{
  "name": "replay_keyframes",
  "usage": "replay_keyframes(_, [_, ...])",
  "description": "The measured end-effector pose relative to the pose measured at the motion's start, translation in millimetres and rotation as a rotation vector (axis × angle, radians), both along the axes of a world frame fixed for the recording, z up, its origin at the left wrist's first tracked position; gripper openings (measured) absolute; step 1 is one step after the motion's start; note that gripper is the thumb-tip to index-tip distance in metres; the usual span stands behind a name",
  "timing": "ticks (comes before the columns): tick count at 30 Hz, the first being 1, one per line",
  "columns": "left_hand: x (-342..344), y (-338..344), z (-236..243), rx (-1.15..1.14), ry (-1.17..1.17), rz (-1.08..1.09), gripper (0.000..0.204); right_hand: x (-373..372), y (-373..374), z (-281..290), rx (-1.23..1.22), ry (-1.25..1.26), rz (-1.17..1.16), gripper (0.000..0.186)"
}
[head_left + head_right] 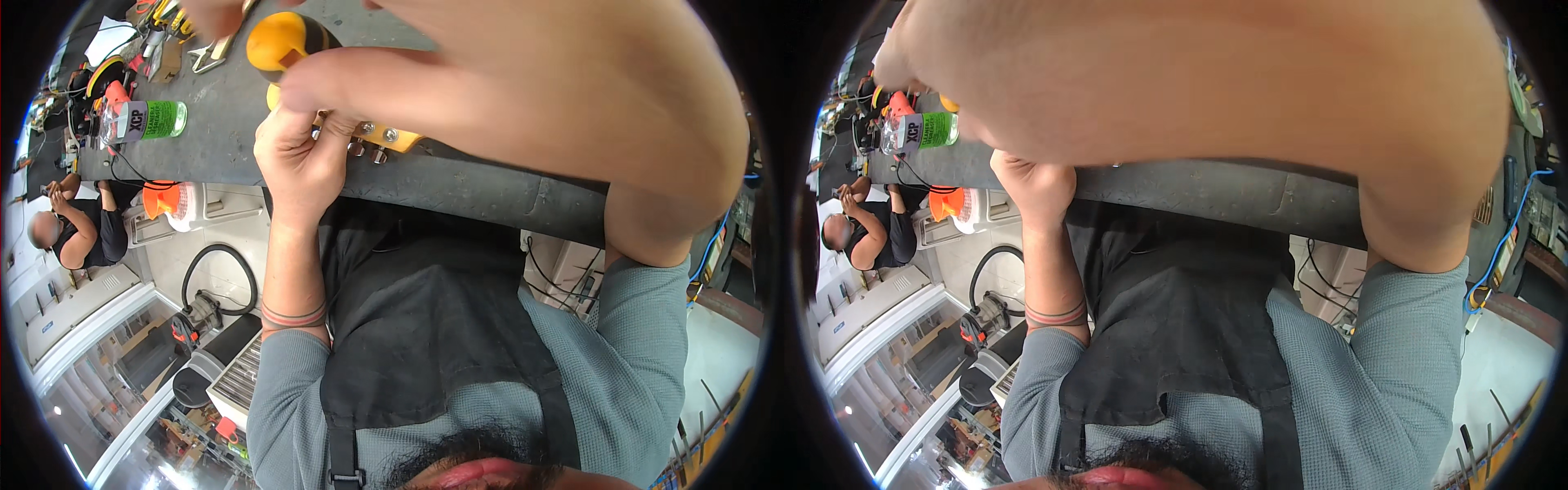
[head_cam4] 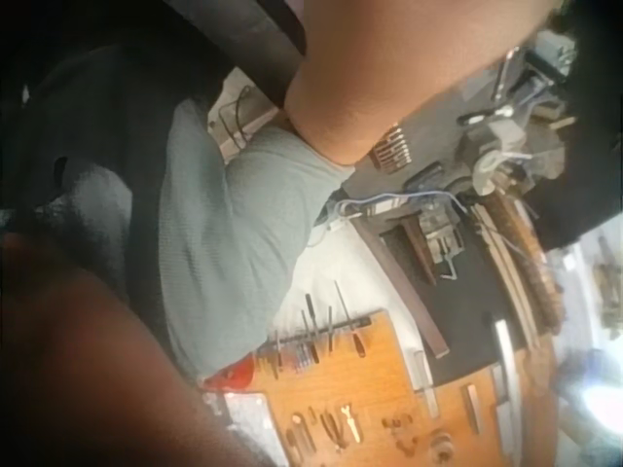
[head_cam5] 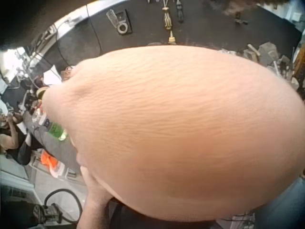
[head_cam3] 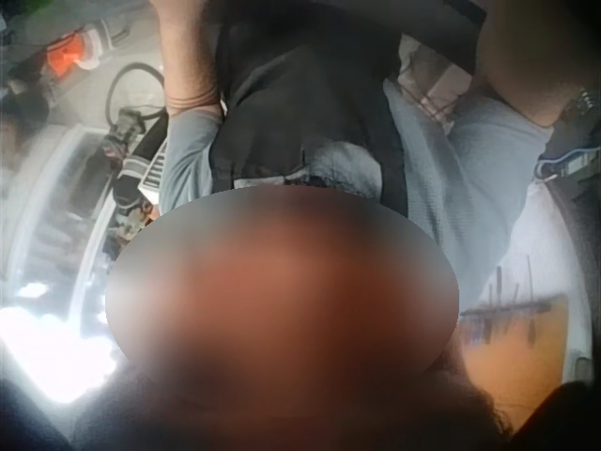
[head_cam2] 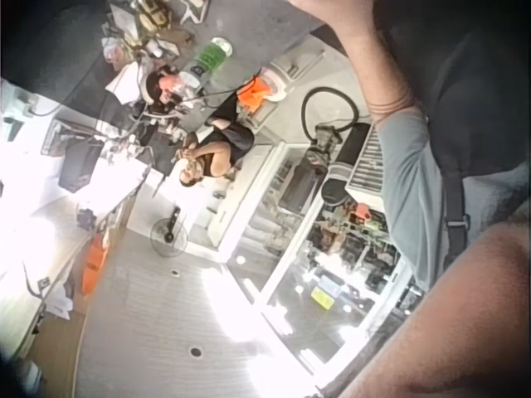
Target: The person uses a screwdriver to tighten the tuning pegs on the headstock of a guitar neck. They systematically adjust each peg, then inspect the neck and tuning mechanism by hand.
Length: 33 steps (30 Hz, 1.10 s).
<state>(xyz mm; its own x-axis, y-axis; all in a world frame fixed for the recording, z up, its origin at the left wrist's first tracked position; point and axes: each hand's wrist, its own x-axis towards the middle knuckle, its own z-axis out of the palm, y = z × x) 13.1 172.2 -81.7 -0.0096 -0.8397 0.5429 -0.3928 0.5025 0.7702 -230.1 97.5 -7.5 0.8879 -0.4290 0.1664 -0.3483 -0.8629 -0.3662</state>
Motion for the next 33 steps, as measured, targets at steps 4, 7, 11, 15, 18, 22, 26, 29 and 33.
replay_keyframes(4, [-6,-6,8,-0.037,-0.007,-0.056,0.003,-17,2,3,0.017,0.025,-0.010,0.031])
replay_keyframes(7, [-6,-3,6,-0.005,0.023,-0.075,0.003,-7,2,1,0.022,0.003,-0.006,0.031])
replay_keyframes(11, [7,2,-6,0.058,0.082,-0.120,0.004,25,-3,-3,0.013,-0.044,0.019,0.031])
replay_keyframes(15, [-2,-10,-11,-0.084,0.065,-0.122,0.005,37,-3,-5,-0.001,-0.026,-0.010,0.031])
replay_keyframes(18, [2,0,-10,-0.082,0.031,-0.073,0.008,40,-2,-9,0.000,-0.035,0.031,0.031])
replay_keyframes(22, [-5,7,-4,-0.044,0.032,-0.017,0.011,22,-1,-3,0.004,-0.019,0.032,0.031])
replay_keyframes(26, [-6,-7,2,-0.135,-0.083,-0.005,0.011,-2,2,4,0.020,0.022,0.014,0.030])
replay_keyframes(29, [-9,-7,1,-0.144,-0.020,-0.028,0.009,3,2,6,0.011,0.010,0.012,0.030])
replay_keyframes(33, [-6,-4,4,-0.045,-0.015,-0.025,0.006,15,-4,9,0.006,-0.006,0.010,0.030])
